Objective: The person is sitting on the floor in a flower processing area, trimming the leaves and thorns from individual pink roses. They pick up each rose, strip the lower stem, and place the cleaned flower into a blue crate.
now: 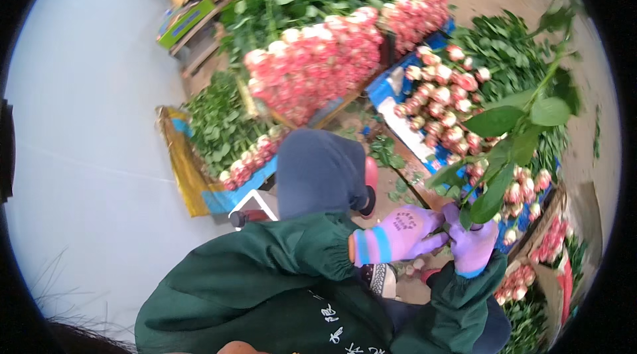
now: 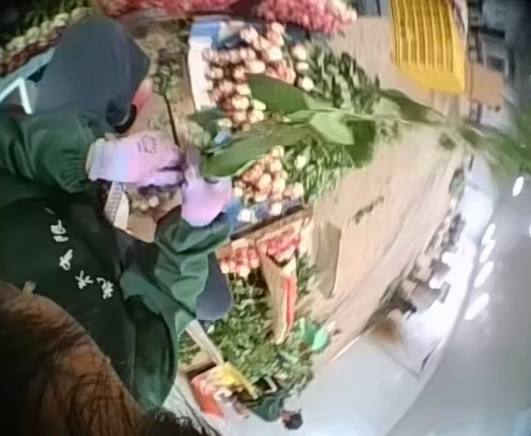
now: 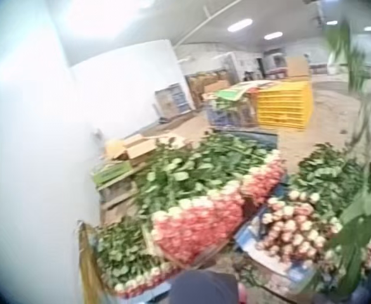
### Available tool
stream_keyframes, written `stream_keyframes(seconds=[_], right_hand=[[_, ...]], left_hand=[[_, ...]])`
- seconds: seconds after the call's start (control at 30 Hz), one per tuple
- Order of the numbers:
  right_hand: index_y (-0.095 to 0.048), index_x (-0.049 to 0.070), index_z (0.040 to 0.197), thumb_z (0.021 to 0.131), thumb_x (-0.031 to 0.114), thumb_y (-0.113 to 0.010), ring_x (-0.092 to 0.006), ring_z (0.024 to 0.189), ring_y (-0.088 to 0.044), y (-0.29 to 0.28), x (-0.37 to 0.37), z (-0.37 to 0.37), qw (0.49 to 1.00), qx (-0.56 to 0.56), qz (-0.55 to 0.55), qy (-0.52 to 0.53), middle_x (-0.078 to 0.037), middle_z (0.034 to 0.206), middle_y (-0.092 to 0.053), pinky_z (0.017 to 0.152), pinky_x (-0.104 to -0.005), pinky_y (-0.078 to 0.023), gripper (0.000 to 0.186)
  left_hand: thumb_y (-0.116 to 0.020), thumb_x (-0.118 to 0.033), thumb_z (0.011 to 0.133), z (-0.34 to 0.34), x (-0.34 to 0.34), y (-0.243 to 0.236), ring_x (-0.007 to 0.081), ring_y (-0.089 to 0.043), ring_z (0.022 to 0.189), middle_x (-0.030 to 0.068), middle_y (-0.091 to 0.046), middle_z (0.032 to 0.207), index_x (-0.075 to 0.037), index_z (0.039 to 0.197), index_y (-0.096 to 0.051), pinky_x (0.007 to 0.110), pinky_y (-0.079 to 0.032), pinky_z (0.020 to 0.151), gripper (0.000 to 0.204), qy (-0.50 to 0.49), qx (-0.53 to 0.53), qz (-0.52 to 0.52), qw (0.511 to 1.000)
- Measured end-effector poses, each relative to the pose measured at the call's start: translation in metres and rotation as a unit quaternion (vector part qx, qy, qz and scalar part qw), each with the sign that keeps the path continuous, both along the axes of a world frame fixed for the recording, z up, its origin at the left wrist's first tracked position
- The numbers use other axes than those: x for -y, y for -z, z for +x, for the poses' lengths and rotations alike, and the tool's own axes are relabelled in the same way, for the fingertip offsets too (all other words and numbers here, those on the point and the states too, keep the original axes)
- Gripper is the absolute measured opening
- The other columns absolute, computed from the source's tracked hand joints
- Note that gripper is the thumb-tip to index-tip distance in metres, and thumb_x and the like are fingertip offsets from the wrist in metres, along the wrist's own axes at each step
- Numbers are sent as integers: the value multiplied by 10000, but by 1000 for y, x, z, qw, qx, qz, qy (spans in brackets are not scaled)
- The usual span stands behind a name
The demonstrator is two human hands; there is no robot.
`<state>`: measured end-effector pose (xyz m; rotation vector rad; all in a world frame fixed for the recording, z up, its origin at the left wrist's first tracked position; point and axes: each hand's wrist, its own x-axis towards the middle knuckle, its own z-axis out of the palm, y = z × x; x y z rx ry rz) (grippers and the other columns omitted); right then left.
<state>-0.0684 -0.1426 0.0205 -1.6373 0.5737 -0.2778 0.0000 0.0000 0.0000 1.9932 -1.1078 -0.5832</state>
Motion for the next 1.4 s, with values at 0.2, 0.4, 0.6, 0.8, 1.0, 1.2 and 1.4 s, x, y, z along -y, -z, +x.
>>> stream_keyframes(seconds=[0.2, 0.4, 0.6, 0.8, 1.0, 1.2, 1.4], right_hand=[[-616, -25, 1143, 783, 181, -706, -287, 784, -658, -87, -115, 54, 907, 194, -289, -238, -176, 988, -678, 705, -373, -508, 425], [-536, -27, 1273, 845, 179, -666, -254, 800, -659, -84, -118, 53, 881, 140, -371, -257, -139, 1002, -701, 732, -354, -496, 492], [-515, -10, 1311, 856, 125, -634, -270, 807, -663, -64, -92, 19, 908, 27, -365, -205, -168, 966, -686, 747, -363, -521, 489], [-506, -28, 1303, 856, 86, -605, -276, 824, -668, -50, -87, 13, 923, -47, -330, -193, -179, 954, -677, 758, -365, -525, 472], [-531, -7, 1279, 858, 101, -601, -295, 846, -672, -41, -71, 6, 919, -117, -313, -210, -172, 937, -680, 775, -367, -520, 441], [-535, 101, 1289, 927, 338, -562, -346, 863, -643, -20, -11, 14, 879, -203, -334, -273, -164, 908, -672, 772, -439, -489, 434], [-515, 123, 1327, 962, 387, -506, -355, 853, -646, 2, 38, 17, 867, -237, -325, -293, -169, 907, -678, 765, -449, -499, 451]], left_hand=[[-607, -230, 844, 44, -162, -64, 324, -620, 701, 104, -638, 809, -85, 1048, -615, 417, -475, 573, 251, -158, 282, -81, 943], [-656, -353, 899, 127, -303, -77, 103, -468, 510, 19, -527, 546, -23, 735, -634, 294, -376, 495, 369, -592, -27, -51, 804], [-600, -422, 877, 233, -396, 89, 211, -638, 616, 105, -666, 684, 0, 842, -678, 346, -491, 639, 430, -610, -67, 28, 789], [-705, -413, 771, 298, -374, 235, 363, -643, 986, 167, -690, 1036, -86, 1032, -700, 427, -527, 828, 418, -539, 109, 224, 805], [-614, -413, 835, 298, -395, 220, 370, -619, 1033, 180, -660, 1112, -105, 1133, -660, 443, -511, 853, 431, -428, 33, 248, 868], [-412, -326, 962, 300, -389, 23, 403, -615, 866, 216, -657, 1010, -10, 982, -658, 464, -487, 766, 401, -569, 270, 199, 751], [-552, -181, 957, 236, -157, -95, 238, -629, 734, 141, -663, 814, -14, 1239, -581, 313, -492, 677, 329, -292, 360, -100, 881]])
